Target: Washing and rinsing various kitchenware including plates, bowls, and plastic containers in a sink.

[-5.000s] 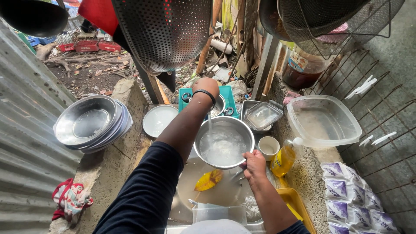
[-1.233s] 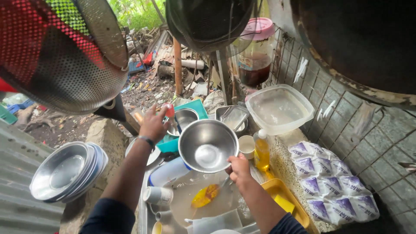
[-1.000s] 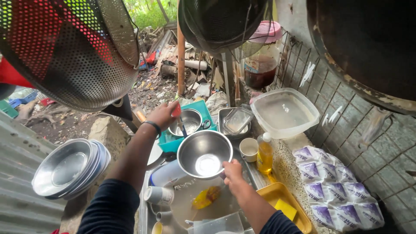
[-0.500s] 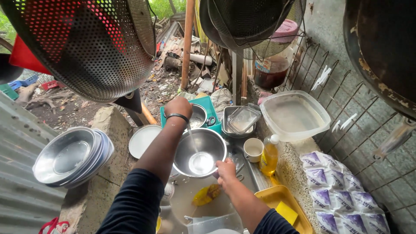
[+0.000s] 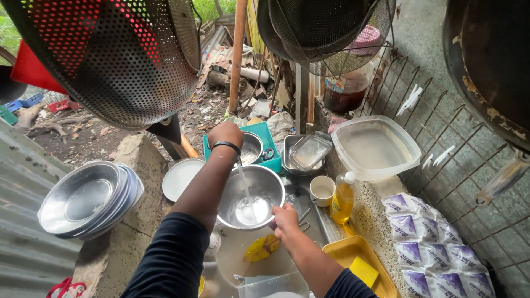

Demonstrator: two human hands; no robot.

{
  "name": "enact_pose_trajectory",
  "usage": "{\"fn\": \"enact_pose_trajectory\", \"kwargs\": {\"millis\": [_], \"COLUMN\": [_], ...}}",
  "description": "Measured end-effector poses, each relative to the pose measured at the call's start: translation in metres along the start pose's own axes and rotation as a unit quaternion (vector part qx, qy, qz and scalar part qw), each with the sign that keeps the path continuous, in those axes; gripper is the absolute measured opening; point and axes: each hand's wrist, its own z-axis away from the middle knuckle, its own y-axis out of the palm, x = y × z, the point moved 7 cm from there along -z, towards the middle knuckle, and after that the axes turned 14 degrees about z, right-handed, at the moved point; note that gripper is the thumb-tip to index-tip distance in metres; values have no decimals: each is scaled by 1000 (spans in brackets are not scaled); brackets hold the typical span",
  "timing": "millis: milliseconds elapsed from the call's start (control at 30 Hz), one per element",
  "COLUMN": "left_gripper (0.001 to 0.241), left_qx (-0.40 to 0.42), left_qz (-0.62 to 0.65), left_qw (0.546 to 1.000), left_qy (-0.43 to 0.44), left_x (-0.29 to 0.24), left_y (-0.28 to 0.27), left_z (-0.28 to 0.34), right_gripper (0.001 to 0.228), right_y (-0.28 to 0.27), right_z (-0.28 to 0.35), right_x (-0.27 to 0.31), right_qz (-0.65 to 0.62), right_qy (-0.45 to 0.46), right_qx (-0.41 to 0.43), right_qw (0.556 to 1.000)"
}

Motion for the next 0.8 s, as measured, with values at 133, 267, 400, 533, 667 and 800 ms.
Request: {"fn": "enact_pose_trajectory", "kwargs": {"millis": [133,267,400,533,667,800], "left_gripper": [46,46,44,42,40,38], "left_qx": [1,6,17,10,4,11], "left_qz": [-2,-8,-10,-12,-8,11], "left_qw": [1000,1000,1000,1000,1000,1000], "left_qy": [-4,-3,4,12,9,4], "left_x": [-1,-2,-2,-4,-6,-5], "left_y": [-2,-2,-3,-2,-4,-7], "left_z": [1,0,-3,-1,2,3], "right_gripper": [35,28,26,24,25,24], "right_y": [2,1,2,2,-1,-7], "right_z": [-23,-29,-26,-35,-34,-41], "right_x": [-12,-15,-13,-21,-20,-21], "right_qz": [-7,0,-14,1,-1,1], "right_qy": [3,3,3,1,-3,-18], "right_qx": [-2,-7,-6,-9,-11,-24], "right_qw": [1000,1000,1000,1000,1000,1000]}}
